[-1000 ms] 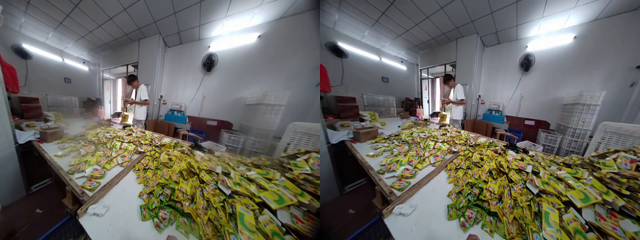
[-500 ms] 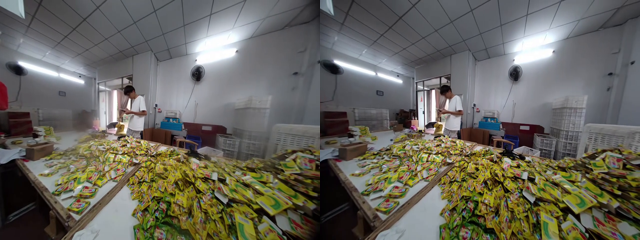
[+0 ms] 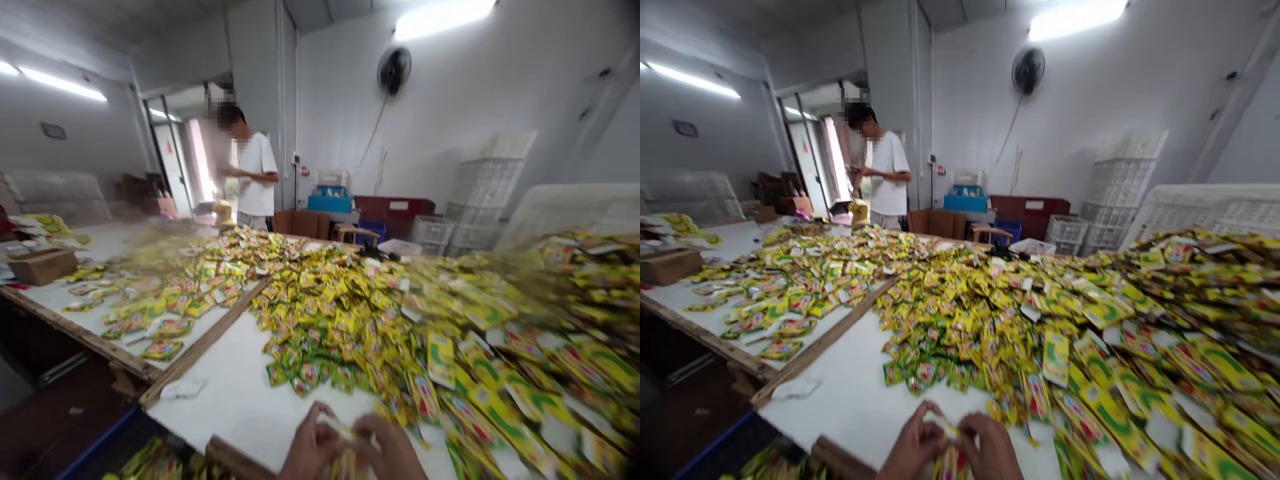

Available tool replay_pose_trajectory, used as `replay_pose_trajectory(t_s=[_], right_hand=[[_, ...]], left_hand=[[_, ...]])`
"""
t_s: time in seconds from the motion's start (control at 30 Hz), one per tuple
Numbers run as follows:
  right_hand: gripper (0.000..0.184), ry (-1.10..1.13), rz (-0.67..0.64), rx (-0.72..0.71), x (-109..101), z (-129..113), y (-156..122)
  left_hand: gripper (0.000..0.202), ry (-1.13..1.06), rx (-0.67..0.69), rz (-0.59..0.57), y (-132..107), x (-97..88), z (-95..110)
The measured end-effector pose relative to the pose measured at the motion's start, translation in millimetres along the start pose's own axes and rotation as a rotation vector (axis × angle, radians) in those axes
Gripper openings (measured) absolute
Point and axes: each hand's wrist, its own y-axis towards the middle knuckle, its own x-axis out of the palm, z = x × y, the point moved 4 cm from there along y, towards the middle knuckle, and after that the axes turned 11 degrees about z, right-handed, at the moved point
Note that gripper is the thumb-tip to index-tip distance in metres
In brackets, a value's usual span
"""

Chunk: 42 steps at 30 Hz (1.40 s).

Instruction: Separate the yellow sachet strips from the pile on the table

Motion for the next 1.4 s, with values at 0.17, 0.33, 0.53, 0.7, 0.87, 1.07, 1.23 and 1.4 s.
replay_pose_trajectory(t_s=[0.17,0.33,0.53,0.7,0.87,1.07,1.23,1.4], right_hand=[[0.018,0.135,-0.178,0.168,-5.3,-8.2,14.5],[0.025,0.228,-0.320,0.263,-7.5,-6.2,30.8],[0.032,0.230,-0.388,0.229,-8.0,-5.3,34.7],[0.019,0.241,-0.476,0.216,-3.9,-2.0,43.4],[0.010,0.196,-0.503,0.118,-3.4,-0.6,47.4],[0.016,0.301,-0.450,0.081,-8.1,3.3,32.5],[0.021,0.113,-0.422,-0.059,-18.1,-4.4,22.3],[0.037,-0.078,-0.408,-0.275,-26.9,-24.1,14.6]], left_hand=[[0.053,-0.097,-0.025,-0.019,-13.8,-0.8,14.3],[0.057,-0.070,-0.063,-0.053,-16.3,-3.3,23.6],[0.054,-0.071,-0.047,-0.076,-19.0,-1.5,24.0],[0.052,-0.048,-0.026,-0.087,-17.8,-1.3,23.5],[0.050,-0.037,-0.014,-0.080,-17.8,-1.1,23.5],[0.046,-0.026,0.013,-0.084,-18.8,0.4,23.2],[0.046,-0.010,0.052,-0.093,-20.2,0.0,24.8],[0.048,0.057,0.133,-0.089,-21.6,-2.8,20.2]])
